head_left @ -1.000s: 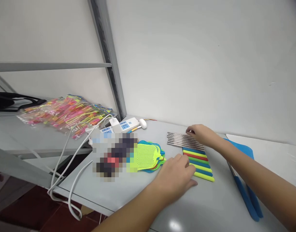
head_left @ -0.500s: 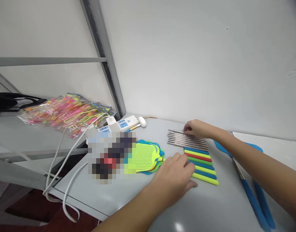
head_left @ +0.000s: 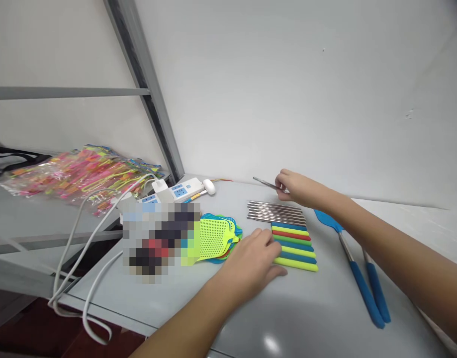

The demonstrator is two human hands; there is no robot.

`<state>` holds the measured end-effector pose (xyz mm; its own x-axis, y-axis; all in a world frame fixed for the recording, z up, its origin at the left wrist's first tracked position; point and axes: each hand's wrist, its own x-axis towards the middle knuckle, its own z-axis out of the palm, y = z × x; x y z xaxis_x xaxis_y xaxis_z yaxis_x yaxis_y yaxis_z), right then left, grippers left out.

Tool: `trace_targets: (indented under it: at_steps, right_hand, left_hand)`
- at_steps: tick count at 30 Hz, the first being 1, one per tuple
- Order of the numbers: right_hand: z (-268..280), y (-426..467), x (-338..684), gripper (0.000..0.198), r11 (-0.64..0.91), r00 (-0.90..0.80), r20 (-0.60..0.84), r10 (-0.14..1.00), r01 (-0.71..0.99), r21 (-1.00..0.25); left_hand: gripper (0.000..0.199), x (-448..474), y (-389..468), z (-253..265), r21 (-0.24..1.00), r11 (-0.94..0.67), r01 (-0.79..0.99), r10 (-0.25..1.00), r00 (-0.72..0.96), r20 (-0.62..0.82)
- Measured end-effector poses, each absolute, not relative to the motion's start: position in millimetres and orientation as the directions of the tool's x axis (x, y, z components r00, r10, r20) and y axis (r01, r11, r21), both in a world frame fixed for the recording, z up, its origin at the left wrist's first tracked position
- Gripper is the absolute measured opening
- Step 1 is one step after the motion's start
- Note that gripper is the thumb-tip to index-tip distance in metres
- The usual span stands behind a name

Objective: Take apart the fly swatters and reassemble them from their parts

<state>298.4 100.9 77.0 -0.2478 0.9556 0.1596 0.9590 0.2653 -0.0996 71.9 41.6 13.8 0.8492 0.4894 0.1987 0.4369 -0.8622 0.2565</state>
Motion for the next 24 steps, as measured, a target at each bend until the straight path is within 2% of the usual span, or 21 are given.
trace_targets:
  at_steps: [2, 4, 6, 8, 11, 15, 24]
  right_hand:
    - [88, 84, 296, 0.014, 0.267, -0.237, 0.212, 0.948, 0.956, -0.124]
    - [95, 60, 292, 0.012, 0.253, -0.207, 0.224, 0.952, 0.946, -0.202]
    - [95, 34, 287, 0.008, 0.208, -0.164, 0.166, 0.972, 0.931, -0.301]
    - [87, 8, 282, 0.007, 0.179, -0.158, 0.089, 0.983, 0.926, -0.334]
    - [68, -18, 279, 0.016, 0.162, -0.169, 0.000, 0.986, 0.945, -0.285]
    - [46, -32, 281, 0.014, 0.147, -0.156, -0.023, 0.988, 0.965, -0.218]
    - [43, -41, 281, 0.012, 0.112, -0.128, -0.071, 0.989, 0.973, -0.201]
  left_hand:
    - [0.023, 72, 41, 14, 0.261, -0.858, 0.441, 0.496, 0.845, 0.201]
    - [0.022, 72, 40, 15, 0.263, -0.860, 0.437, 0.492, 0.847, 0.202]
    - [0.019, 71, 40, 15, 0.265, -0.869, 0.419, 0.474, 0.858, 0.199]
    - [0.017, 71, 39, 14, 0.273, -0.875, 0.399, 0.457, 0.868, 0.195]
    - [0.018, 71, 38, 13, 0.296, -0.881, 0.369, 0.432, 0.883, 0.182]
    - [0.017, 68, 38, 15, 0.337, -0.879, 0.336, 0.403, 0.902, 0.154]
    - [0.006, 57, 37, 25, 0.493, -0.818, 0.297, 0.382, 0.921, 0.080]
